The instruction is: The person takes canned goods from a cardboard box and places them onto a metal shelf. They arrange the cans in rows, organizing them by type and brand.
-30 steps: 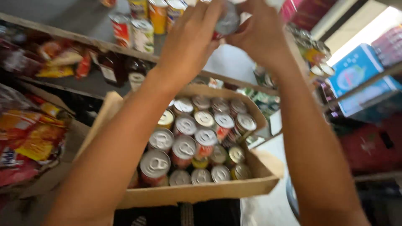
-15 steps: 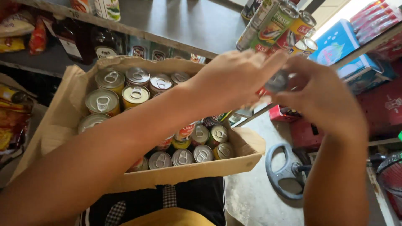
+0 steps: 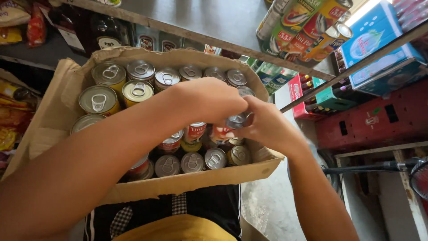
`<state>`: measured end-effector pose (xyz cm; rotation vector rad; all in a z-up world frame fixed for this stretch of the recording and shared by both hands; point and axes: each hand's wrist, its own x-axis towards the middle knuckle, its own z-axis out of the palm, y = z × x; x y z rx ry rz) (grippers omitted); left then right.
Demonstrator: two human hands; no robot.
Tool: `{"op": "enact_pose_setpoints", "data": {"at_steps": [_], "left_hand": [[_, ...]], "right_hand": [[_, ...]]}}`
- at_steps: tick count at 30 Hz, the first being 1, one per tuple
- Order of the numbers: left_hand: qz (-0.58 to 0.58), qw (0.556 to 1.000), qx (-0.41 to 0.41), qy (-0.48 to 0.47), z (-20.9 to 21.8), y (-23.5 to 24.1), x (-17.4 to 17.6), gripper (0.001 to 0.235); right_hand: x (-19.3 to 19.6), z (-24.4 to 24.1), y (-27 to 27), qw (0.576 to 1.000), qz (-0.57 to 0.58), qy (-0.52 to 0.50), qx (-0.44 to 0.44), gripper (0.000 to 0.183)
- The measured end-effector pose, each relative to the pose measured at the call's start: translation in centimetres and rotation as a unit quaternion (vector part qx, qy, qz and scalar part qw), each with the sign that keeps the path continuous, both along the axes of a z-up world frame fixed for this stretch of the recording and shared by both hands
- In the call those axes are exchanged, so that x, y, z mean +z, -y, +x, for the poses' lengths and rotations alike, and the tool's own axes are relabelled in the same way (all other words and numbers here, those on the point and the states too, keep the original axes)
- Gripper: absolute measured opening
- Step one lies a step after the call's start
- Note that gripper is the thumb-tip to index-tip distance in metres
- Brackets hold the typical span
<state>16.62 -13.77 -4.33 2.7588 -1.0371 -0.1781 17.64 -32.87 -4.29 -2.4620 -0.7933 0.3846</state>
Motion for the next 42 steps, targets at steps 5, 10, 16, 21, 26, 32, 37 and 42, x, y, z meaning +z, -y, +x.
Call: {"op": "enact_pose_setpoints", "data": {"at_steps": [5,10,16,21,26,32,37,42], "left_hand": [[0.066,0.997,0.015,-0.035,0.1,-0.2,-0.2,0.015],[0.102,0.991,0.033,-0.075,-0.6,-0.2,-0.1,0.03],[0.1,0.993,0.063,0.022,-1.7,-0.7,-4.1,0.112],[0.157,0.983,0.065,-0.067,-1.1,-0.8,0.1,0.102],[0.134,0.989,0.056,-0.042,-0.7,-0.5,-1.7,0.074],[0.157,0.98,0.06,-0.105,-0.6,-0.5,-0.5,0.07],[0.084,0.988,0.037,-0.125,0.6,-2.2,2.8,0.09],[-0.067,0.991,0.114,-0.01,-0.5,-3.3,7.9,0.05]], "right_hand": [[-0.9,0.0,-1.1,1.0,0.01,-0.022,0.014,0.059],[-1.6,0.0,-1.5,0.999,0.034,-0.001,0.042,0.064],[-1.4,0.1,-1.7,0.997,-0.06,-0.035,-0.02,0.057],[-2.8,0.5,-0.9,0.997,0.056,-0.039,0.032,0.053],[-3.0,0.4,-1.0,0.999,0.039,-0.02,0.031,0.056],[-4.0,0.9,-0.7,0.999,0.004,0.011,0.036,0.06],[-3.5,2.0,0.0,0.996,0.035,0.02,0.074,0.06],[1.1,3.5,2.0,0.996,0.066,-0.033,-0.041,0.054]]}}
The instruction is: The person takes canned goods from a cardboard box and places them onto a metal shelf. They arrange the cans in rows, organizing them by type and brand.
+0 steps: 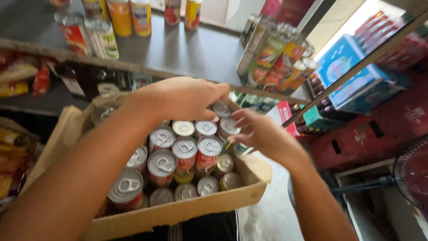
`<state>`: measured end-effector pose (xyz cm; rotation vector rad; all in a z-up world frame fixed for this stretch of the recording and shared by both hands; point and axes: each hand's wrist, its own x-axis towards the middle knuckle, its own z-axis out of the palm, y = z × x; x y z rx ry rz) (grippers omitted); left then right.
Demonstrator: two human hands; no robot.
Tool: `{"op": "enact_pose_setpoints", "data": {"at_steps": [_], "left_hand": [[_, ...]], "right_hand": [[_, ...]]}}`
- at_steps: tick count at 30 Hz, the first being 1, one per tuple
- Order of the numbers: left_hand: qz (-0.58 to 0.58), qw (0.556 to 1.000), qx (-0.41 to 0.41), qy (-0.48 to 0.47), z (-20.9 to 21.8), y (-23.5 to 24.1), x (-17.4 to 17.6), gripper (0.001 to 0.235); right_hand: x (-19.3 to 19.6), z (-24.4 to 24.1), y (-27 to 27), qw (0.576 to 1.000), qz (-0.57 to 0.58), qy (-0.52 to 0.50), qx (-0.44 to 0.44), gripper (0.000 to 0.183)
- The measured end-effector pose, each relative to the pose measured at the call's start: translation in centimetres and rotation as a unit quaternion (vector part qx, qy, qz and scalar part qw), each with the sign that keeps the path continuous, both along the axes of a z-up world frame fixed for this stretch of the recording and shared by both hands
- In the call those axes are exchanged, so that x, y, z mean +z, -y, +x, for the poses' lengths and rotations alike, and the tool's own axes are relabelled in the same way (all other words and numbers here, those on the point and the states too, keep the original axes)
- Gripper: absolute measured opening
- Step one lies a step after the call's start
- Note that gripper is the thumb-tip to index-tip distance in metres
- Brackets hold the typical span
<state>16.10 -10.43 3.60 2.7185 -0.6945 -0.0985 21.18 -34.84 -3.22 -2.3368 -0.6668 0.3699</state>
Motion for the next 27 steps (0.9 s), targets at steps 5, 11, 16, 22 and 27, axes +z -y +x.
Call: {"op": "enact_pose_setpoints", "data": {"at_steps": [5,11,16,22,27], "left_hand": [[-0.029,0.995,0.027,0.091,3.5,0.3,0.7,0.044],[-0.085,0.966,0.022,0.242,11.1,3.3,-0.1,0.046],[-0.149,0.947,0.06,0.28,17.8,6.1,-1.6,0.053],[-0.193,0.945,0.095,0.247,21.3,8.3,-3.2,0.062],[-0.235,0.946,0.081,0.207,21.2,9.5,-4.4,0.056]], "right_hand": [[5.4,6.2,4.1,0.968,0.026,0.248,-0.03,0.04],[6.4,16.2,6.0,0.92,0.052,0.373,-0.112,0.036],[4.7,20.4,4.5,0.911,0.1,0.38,-0.12,0.039],[3.7,19.2,3.0,0.902,0.116,0.401,-0.105,0.034],[4.5,17.1,2.2,0.915,0.137,0.354,-0.135,0.031]]}}
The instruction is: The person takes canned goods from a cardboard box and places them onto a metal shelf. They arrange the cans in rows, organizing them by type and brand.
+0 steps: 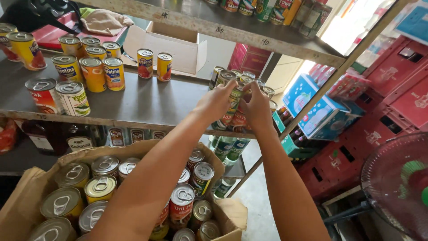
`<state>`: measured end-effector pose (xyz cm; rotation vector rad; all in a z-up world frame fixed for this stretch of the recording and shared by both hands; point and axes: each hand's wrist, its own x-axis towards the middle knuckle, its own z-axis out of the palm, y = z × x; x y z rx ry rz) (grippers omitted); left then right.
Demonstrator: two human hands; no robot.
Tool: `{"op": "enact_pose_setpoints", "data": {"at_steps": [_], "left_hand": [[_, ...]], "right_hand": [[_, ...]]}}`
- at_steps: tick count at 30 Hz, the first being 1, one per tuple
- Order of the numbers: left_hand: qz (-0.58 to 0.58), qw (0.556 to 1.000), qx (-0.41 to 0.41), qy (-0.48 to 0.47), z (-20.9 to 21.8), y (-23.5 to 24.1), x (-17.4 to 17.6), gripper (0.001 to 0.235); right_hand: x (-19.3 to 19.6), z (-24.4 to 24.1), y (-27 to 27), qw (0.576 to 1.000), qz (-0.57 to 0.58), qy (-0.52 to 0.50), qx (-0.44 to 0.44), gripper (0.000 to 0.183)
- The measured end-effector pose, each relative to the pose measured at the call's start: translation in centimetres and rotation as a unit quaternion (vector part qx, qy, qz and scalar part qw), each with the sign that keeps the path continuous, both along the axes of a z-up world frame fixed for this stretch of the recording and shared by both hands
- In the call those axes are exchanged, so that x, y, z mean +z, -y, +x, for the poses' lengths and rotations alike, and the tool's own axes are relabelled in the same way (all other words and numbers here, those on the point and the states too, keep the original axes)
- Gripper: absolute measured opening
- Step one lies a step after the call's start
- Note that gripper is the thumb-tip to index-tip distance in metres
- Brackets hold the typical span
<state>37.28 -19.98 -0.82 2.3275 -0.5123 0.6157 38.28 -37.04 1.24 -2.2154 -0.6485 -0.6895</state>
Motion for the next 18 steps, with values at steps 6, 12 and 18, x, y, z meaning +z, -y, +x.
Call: {"op": "enact_pose_setpoints", "data": {"at_steps": [6,12,18], "left_hand": [[-0.06,0.998,0.014,0.023,2.1,1.1,-1.2,0.048],[-0.033,0.997,0.063,0.016,1.2,2.1,-0.7,0.045],[-0.028,0.996,0.052,0.065,-0.4,2.3,0.0,0.052]], "right_hand": [[-0.8,-0.1,-0.9,0.994,-0.013,0.107,0.015,0.039],[-0.9,-1.1,-1.6,0.999,0.014,0.049,-0.004,0.036],[-0.3,-2.2,-1.0,0.996,0.004,0.085,-0.006,0.028]]}}
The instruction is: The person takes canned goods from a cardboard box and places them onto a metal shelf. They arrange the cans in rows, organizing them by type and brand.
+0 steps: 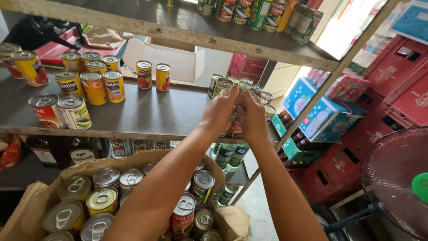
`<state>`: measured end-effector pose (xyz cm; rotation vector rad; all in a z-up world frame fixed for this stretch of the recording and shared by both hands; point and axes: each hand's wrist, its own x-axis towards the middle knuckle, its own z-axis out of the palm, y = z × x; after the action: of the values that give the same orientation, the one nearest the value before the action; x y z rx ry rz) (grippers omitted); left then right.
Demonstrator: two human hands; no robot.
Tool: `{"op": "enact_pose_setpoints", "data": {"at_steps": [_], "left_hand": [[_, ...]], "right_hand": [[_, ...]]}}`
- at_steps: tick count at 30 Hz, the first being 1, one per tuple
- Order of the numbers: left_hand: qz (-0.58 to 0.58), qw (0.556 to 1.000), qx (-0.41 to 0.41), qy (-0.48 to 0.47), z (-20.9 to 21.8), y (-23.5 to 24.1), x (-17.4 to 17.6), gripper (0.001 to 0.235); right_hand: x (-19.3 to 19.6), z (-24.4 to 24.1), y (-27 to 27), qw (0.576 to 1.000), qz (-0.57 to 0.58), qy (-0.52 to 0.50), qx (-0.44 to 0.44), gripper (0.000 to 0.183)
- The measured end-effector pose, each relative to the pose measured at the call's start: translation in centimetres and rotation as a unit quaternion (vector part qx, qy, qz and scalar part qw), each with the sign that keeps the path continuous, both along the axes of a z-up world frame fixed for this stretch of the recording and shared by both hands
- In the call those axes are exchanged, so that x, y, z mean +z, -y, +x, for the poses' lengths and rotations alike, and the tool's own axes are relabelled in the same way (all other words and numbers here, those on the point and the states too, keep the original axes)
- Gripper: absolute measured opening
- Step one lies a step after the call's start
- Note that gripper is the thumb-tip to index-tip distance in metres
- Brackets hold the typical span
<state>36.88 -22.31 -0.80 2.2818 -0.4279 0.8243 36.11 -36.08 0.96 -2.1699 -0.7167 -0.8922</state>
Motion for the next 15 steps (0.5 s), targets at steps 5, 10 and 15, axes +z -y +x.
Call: {"op": "enact_pose_setpoints", "data": {"at_steps": [5,10,15], "left_hand": [[-0.02,0.994,-0.054,0.091,-2.8,-0.4,1.9,0.059],[-0.022,0.985,-0.122,0.124,-8.0,-1.8,4.5,0.068],[0.007,0.969,-0.126,0.211,-13.9,-3.0,4.6,0.06]], "right_hand": [[1.9,-2.9,1.1,1.0,0.013,0.025,-0.011,0.024],[4.1,-8.7,1.7,0.999,0.037,0.011,-0.002,0.025],[5.5,-15.0,1.4,0.986,0.116,-0.084,0.082,0.047]]}}
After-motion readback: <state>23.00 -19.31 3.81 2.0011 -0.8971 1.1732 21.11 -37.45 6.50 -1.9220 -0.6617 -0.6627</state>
